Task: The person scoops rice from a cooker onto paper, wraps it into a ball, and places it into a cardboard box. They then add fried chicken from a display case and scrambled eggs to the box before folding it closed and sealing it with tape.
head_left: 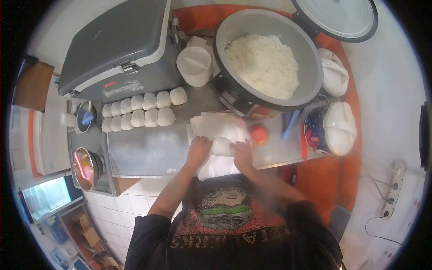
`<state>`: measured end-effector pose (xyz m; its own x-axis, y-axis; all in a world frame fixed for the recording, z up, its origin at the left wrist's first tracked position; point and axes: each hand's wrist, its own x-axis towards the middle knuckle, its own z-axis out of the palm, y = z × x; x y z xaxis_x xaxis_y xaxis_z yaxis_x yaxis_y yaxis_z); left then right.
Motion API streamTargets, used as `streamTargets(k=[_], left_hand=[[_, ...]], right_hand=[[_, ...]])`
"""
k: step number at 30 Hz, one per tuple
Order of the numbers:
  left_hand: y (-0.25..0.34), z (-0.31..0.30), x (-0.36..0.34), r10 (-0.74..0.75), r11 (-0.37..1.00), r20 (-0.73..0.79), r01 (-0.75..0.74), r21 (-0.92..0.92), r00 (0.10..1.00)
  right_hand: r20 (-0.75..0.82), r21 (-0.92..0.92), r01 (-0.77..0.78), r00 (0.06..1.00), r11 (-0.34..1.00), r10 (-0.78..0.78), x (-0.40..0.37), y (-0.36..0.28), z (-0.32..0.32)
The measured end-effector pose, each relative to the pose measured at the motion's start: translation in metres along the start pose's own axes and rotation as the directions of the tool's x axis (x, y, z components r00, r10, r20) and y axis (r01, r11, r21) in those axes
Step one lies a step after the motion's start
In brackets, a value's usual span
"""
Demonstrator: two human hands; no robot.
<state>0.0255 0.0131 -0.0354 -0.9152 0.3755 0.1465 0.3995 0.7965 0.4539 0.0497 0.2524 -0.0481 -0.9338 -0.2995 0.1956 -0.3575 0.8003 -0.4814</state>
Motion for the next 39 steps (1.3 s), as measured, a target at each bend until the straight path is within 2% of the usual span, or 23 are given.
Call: streamTargets(k=[4, 7, 10, 12, 13, 14, 15, 17, 18, 19, 20, 22, 25, 28, 29, 31, 32, 33, 34, 36, 39], left_hand=[[0.011, -0.029, -0.002, 0.093, 0.996, 0.041, -0.093, -0.01, 0.995], [-0.013, -0.011, -0.006, 0.176, 0.983, 0.079, -0.179, 0.036, 0.981], [-0.04, 0.005, 0.009, 0.08, 0.995, 0.344, -0.054, -0.083, 0.935], [-0.054, 0.021, 0.02, 0.06, 0.995, 0.392, -0.024, -0.097, 0.918], [-0.055, 0.021, 0.026, 0.05, 0.995, 0.415, -0.008, -0.102, 0.909], [-0.052, 0.022, 0.029, 0.002, 0.999, 0.41, 0.015, -0.037, 0.912], [-0.041, 0.02, 0.036, -0.048, 0.999, 0.401, 0.039, 0.029, 0.915], [-0.021, 0.017, 0.048, -0.111, 0.984, 0.32, 0.059, 0.166, 0.941], [-0.014, 0.018, 0.05, -0.117, 0.97, 0.253, 0.056, 0.236, 0.96], [-0.009, 0.017, 0.047, -0.12, 0.951, 0.188, 0.058, 0.303, 0.975], [-0.007, 0.015, 0.04, -0.085, 0.96, 0.184, 0.031, 0.279, 0.979], [-0.004, 0.013, 0.015, -0.017, 0.972, 0.171, -0.023, 0.234, 0.985], [0.01, 0.019, -0.011, 0.067, 0.98, 0.037, -0.073, 0.187, 0.997], [0.018, 0.019, -0.023, 0.07, 0.984, 0.01, -0.071, 0.166, 0.997], [0.019, 0.018, -0.025, 0.044, 0.991, -0.005, -0.043, 0.13, 0.999], [0.017, 0.015, -0.024, -0.008, 0.998, -0.039, 0.01, 0.06, 0.999], [0.015, 0.012, -0.023, -0.072, 0.997, 0.006, 0.072, -0.02, 0.997], [0.014, 0.009, -0.024, -0.132, 0.986, 0.059, 0.137, -0.097, 0.99], [0.013, 0.008, -0.026, -0.187, 0.964, 0.117, 0.205, -0.172, 0.975], [0.012, 0.005, -0.031, -0.277, 0.904, 0.104, 0.296, -0.309, 0.955], [0.005, -0.001, -0.039, -0.342, 0.777, 0.125, 0.355, -0.52, 0.931]], right_hand=[[0.022, -0.05, 0.091, 0.996, 0.995, -0.09, -0.003, -0.014, -0.034], [0.202, 0.086, -0.015, 0.979, 0.996, -0.003, -0.005, 0.018, -0.013], [0.484, 0.022, -0.295, 0.839, 0.955, 0.248, 0.023, 0.017, -0.018], [0.36, 0.064, -0.448, 0.844, 0.892, 0.398, 0.035, 0.019, 0.002], [0.284, 0.031, -0.437, 0.866, 0.899, 0.411, 0.041, 0.02, 0.01], [0.206, -0.003, -0.43, 0.883, 0.903, 0.421, 0.047, 0.021, 0.018], [0.119, -0.11, -0.342, 0.928, 0.933, 0.354, 0.054, 0.02, 0.022], [0.18, -0.27, -0.259, 0.933, 0.927, 0.313, 0.065, 0.026, 0.03], [0.313, -0.316, -0.258, 0.88, 0.913, 0.357, 0.07, 0.03, 0.034], [0.356, -0.327, -0.278, 0.849, 0.903, 0.39, 0.066, 0.032, 0.037], [0.398, -0.339, -0.296, 0.815, 0.893, 0.422, 0.063, 0.033, 0.041], [0.316, -0.286, -0.38, 0.829, 0.88, 0.461, 0.045, 0.025, 0.043], [0.355, -0.173, -0.634, 0.674, 0.754, 0.648, 0.045, -0.002, 0.036], [0.104, -0.142, -0.755, 0.632, 0.64, 0.768, 0.059, -0.07, 0.017], [0.179, -0.108, -0.761, 0.618, 0.639, 0.766, 0.063, -0.08, 0.011], [0.075, -0.051, -0.751, 0.655, 0.659, 0.752, 0.059, -0.084, 0.034], [0.023, -0.023, -0.742, 0.67, 0.67, 0.742, 0.054, -0.083, 0.047], [-0.042, 0.089, -0.64, 0.763, 0.763, 0.645, 0.041, -0.073, 0.062], [0.038, 0.228, -0.657, 0.744, 0.719, 0.667, 0.046, -0.08, 0.046], [0.211, 0.474, -0.672, 0.714, 0.569, 0.668, 0.055, -0.093, 0.015], [0.168, 0.538, -0.539, 0.822, 0.648, 0.544, 0.063, -0.094, 0.016]])
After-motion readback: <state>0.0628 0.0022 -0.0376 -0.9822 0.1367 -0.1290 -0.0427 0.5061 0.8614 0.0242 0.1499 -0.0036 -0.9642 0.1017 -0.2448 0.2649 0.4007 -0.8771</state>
